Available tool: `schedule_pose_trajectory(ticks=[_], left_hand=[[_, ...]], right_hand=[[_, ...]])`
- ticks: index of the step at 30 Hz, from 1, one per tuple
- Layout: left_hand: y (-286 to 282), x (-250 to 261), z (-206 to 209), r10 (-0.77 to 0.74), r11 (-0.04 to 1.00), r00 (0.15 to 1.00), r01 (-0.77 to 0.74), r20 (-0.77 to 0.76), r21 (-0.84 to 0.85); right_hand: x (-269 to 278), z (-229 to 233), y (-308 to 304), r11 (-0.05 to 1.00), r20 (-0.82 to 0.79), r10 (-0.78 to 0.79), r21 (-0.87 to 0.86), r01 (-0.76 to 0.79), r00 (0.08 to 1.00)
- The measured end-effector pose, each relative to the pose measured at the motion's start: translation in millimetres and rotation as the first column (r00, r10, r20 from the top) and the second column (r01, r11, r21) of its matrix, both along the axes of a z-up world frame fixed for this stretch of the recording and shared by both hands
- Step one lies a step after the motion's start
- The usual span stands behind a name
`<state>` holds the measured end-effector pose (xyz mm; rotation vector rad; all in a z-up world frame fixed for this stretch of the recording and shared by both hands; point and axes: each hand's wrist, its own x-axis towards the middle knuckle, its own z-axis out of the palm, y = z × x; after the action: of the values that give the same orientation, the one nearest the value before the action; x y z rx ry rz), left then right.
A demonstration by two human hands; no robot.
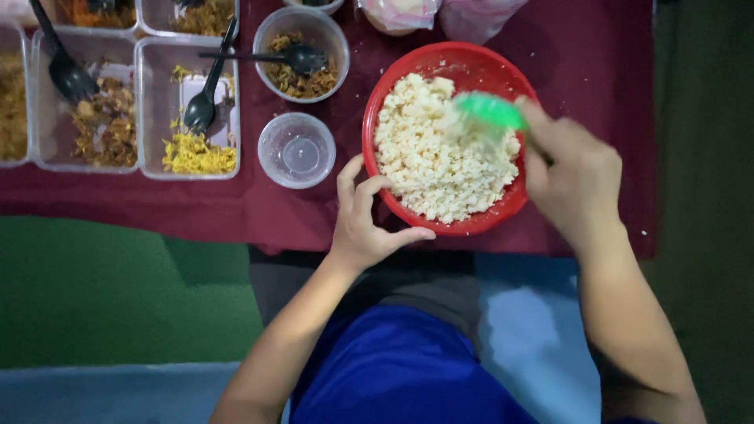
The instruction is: Mixing white granular food in a red bowl using a green plastic spoon
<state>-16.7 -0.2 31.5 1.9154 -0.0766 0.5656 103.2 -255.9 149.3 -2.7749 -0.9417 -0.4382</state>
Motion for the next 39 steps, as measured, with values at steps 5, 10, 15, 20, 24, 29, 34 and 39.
schedule_pose_trajectory(ticks=[5, 10, 15, 20, 24, 29, 34, 39], left_hand=[[0.3, 6.0, -1.6, 0.007, 1.000, 1.000, -0.007, 0.013, 0.004], [-0.9, 0.9, -1.6, -0.006, 1.000, 1.000, 0.006, -0.016, 0.000], [-0.3, 1.8, -2.7, 0.011, 1.000, 1.000, -0.011, 0.000, -0.002], [-0.3, 0.9, 1.3, -0.003, 1.000, 1.000, 0.004, 0.003, -0.011], [2.1, 5.2, 0.1, -0.021, 1.000, 1.000, 0.021, 0.018, -0.016], [-1.1, 0.8, -4.2, 0.002, 1.000, 1.000, -0.002, 0.017, 0.013], [0.0, 4.4, 0.0, -0.004, 1.000, 1.000, 0.003, 0.029, 0.021], [-1.0, 2.1, -1.3, 0.009, 1.000, 1.000, -0.009, 0.028, 0.018]], right_hand=[[-28.5, 17.2, -6.2, 0.987, 0.118, -0.094, -0.119, 0.108, 0.989], [-45.1, -7.3, -6.7, 0.983, -0.105, -0.175, -0.068, 0.168, 0.979], [-45.8, 5.7, 5.2, 0.989, -0.115, -0.140, 0.035, 0.145, 0.983], [-43.1, -3.0, 11.8, 0.961, -0.123, -0.255, -0.138, 0.238, 0.959], [-64.6, 29.3, 19.3, 0.997, -0.054, -0.071, 0.021, 0.072, 0.996], [-71.7, -6.9, 36.7, 0.947, -0.090, -0.206, -0.267, 0.176, 0.974], [-76.3, 14.8, 45.6, 0.922, -0.062, -0.289, -0.285, 0.261, 0.955], [-63.8, 0.1, 44.6, 0.921, -0.181, -0.324, -0.284, 0.266, 0.929]])
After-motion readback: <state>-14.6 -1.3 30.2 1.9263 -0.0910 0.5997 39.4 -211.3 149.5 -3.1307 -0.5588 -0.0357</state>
